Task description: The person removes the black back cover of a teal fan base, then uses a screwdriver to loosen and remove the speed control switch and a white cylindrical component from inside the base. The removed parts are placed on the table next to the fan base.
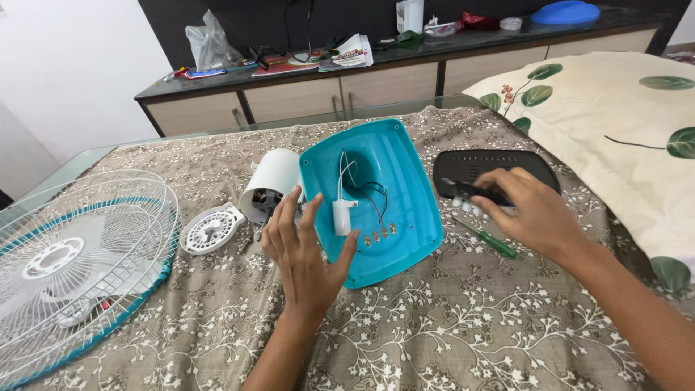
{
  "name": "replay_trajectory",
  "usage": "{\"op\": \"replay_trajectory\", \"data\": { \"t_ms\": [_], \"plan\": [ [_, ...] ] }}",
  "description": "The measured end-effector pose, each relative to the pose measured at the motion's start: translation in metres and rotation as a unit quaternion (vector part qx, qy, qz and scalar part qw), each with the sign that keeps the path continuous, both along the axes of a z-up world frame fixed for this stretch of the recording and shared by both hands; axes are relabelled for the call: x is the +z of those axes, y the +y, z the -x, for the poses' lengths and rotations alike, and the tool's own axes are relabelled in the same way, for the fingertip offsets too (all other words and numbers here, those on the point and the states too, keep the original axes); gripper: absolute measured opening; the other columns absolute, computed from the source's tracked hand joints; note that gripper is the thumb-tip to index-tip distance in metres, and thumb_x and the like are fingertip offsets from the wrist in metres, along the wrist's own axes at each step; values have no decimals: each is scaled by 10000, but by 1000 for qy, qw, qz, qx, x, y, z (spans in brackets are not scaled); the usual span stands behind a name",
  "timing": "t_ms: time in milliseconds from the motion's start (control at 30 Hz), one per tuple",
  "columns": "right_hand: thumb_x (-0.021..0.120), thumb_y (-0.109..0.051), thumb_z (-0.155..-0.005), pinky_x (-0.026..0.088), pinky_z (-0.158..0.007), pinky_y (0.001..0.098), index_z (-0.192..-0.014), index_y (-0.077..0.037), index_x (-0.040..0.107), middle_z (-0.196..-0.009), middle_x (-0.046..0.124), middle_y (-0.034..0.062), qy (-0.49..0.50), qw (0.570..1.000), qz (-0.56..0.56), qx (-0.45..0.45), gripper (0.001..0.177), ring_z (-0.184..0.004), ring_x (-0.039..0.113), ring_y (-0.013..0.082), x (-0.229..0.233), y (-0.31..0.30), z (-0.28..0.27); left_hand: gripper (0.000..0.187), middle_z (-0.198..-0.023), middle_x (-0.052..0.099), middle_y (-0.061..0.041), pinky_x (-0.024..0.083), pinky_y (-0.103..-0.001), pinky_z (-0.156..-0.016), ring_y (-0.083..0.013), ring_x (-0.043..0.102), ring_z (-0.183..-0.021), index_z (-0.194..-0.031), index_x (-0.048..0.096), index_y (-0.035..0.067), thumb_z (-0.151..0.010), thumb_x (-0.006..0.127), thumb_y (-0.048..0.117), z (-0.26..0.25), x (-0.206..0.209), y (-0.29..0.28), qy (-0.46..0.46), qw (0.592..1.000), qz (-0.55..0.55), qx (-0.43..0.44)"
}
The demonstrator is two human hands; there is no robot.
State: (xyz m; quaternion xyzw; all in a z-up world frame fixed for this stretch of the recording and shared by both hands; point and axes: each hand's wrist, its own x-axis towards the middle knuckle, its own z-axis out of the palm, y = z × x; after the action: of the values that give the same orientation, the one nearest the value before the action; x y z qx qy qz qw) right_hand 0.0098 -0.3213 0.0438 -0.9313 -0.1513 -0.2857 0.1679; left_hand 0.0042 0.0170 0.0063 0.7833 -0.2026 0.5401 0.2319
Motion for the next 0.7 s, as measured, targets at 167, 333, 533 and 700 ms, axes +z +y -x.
{"op": "replay_trajectory", "data": {
  "t_ms": [167, 333, 533, 700],
  "plan": [
    [775, -262, -855, 563, -798, 402, -1043, -52, 703, -996, 767, 147, -11, 998, -46, -50, 291, -955, 722, 271, -34, -33, 1, 750, -1542, 407, -193, 262, -568, -1161, -374, 375, -1449, -1469, 468, 84, -882, 800, 409, -3, -7, 1, 36, 999, 13, 12],
    [790, -218, -821, 586, -717, 396, -1091, -66, 708, -963, 781, 149, 121, 977, -116, -129, 321, -763, 755, 272, -36, -32, -3, 780, -1535, 389, -226, 282, -584, -1130, -407, 367, -1426, -1466, 446, 56, -854, 809, 375, -4, -9, 0, 68, 997, 35, 4],
    [805, -206, -769, 571, -697, 379, -1100, -48, 700, -883, 761, 164, 59, 984, -130, -106, 382, -756, 729, 254, -37, -33, 3, 721, -1549, 366, -248, 299, -600, -1140, -431, 358, -1434, -1462, 481, 88, -866, 803, 334, -3, -9, 0, 75, 997, 30, 2],
    [810, -228, -744, 569, -675, 393, -1102, -69, 726, -854, 762, 151, 114, 980, -127, -104, 401, -715, 734, 260, -39, -35, 1, 564, -1548, 351, -265, 316, -596, -1114, -440, 361, -1436, -1337, 629, 152, -845, 812, 357, -3, -8, -3, 60, 998, -9, 20]
  ]
}}
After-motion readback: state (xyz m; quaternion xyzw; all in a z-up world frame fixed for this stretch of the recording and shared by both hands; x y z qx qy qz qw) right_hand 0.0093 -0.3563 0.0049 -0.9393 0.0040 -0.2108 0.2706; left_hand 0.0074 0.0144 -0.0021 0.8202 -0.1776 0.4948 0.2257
